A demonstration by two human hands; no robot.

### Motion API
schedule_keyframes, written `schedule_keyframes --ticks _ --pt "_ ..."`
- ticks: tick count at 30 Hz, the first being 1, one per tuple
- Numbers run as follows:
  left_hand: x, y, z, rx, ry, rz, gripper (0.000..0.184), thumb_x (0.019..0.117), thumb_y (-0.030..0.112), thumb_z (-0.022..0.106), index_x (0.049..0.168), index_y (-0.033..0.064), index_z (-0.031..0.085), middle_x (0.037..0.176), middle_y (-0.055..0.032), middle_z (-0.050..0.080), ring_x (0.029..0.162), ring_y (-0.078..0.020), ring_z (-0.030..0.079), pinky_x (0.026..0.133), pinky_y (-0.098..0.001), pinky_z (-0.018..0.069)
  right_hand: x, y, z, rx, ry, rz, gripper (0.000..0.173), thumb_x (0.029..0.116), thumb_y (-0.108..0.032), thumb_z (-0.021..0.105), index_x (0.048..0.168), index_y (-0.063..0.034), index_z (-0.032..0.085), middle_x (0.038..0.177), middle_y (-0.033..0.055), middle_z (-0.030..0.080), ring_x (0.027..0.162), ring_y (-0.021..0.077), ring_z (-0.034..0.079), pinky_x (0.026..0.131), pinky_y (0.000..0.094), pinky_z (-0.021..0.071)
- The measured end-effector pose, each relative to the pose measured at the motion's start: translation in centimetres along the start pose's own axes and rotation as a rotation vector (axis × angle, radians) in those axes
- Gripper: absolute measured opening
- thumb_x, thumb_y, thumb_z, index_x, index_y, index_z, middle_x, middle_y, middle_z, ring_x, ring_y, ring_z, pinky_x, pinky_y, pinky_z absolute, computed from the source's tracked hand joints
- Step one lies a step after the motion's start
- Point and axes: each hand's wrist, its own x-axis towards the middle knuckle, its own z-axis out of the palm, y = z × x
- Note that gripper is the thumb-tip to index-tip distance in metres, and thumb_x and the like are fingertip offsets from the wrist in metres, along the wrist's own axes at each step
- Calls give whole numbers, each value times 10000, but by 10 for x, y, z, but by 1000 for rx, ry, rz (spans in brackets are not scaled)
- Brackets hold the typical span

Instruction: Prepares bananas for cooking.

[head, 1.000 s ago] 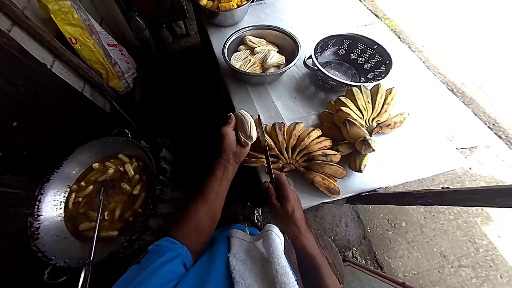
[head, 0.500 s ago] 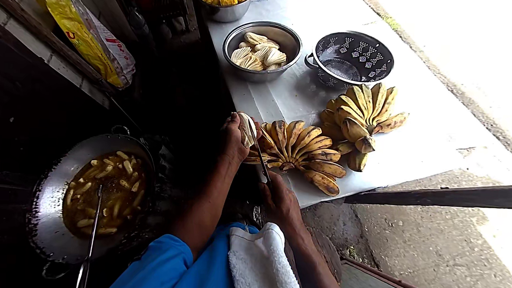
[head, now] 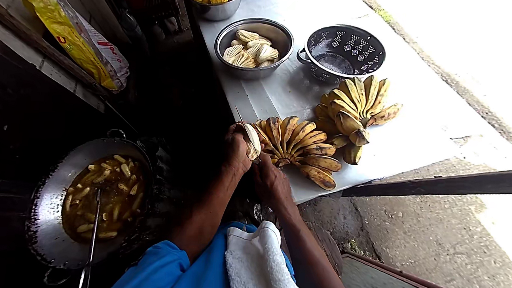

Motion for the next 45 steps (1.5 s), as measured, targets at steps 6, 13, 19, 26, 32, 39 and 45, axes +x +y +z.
schedule_keyframes --ticks 6,13,19,26,32,39,45 --pt "-10 2 -12 87 -66 35 338 1135 343 311 1331 151 508 1071 -102 663 874 -227 700 770 -414 608 -11 9 5 0 -63 -5 392 1080 -390 410 1325 -131 572 892 110 705 817 305 705 718 522 555" --pt "2 5 -9 19 -57 -73 352 1131 358 326 1289 108 518 1013 -126 661 836 -244 699 735 -412 611 -6 5 -1 42 -91 15 392 1089 -403 396 1352 -154 548 917 109 702 860 305 704 762 527 553" --pt "20 16 -11 -59 39 -77 367 1130 352 344 1246 60 534 948 -152 663 792 -265 705 662 -404 613 -55 12 -9 205 15 -89 402 1072 -377 451 1331 -106 595 851 45 687 704 190 661 636 430 558" --pt "1 4 -9 50 -34 -49 356 1128 392 339 1299 142 527 1007 -96 657 818 -216 686 670 -370 593 -26 5 -4 65 -18 11 405 1081 -389 414 1349 -127 567 883 97 698 787 284 692 702 508 552" --pt "-10 -6 -9 84 -48 -43 316 1127 339 343 1257 136 546 981 -97 666 784 -214 688 655 -368 597 -12 3 2 -23 -24 45 379 1084 -395 398 1315 -143 560 891 104 700 817 304 707 705 524 555" --pt "-10 -7 -11 96 -71 -18 354 1128 381 347 1300 128 526 1021 -95 664 836 -212 694 755 -394 608 -4 7 7 -38 -60 68 364 1086 -363 395 1291 -114 565 919 136 706 864 342 712 738 545 554" --pt "1 7 -13 15 -72 -102 368 1129 386 318 1272 118 526 1025 -108 665 843 -228 697 738 -403 609 -23 9 -7 92 -82 -8 394 1081 -390 418 1355 -142 554 899 89 698 804 270 695 723 507 557"
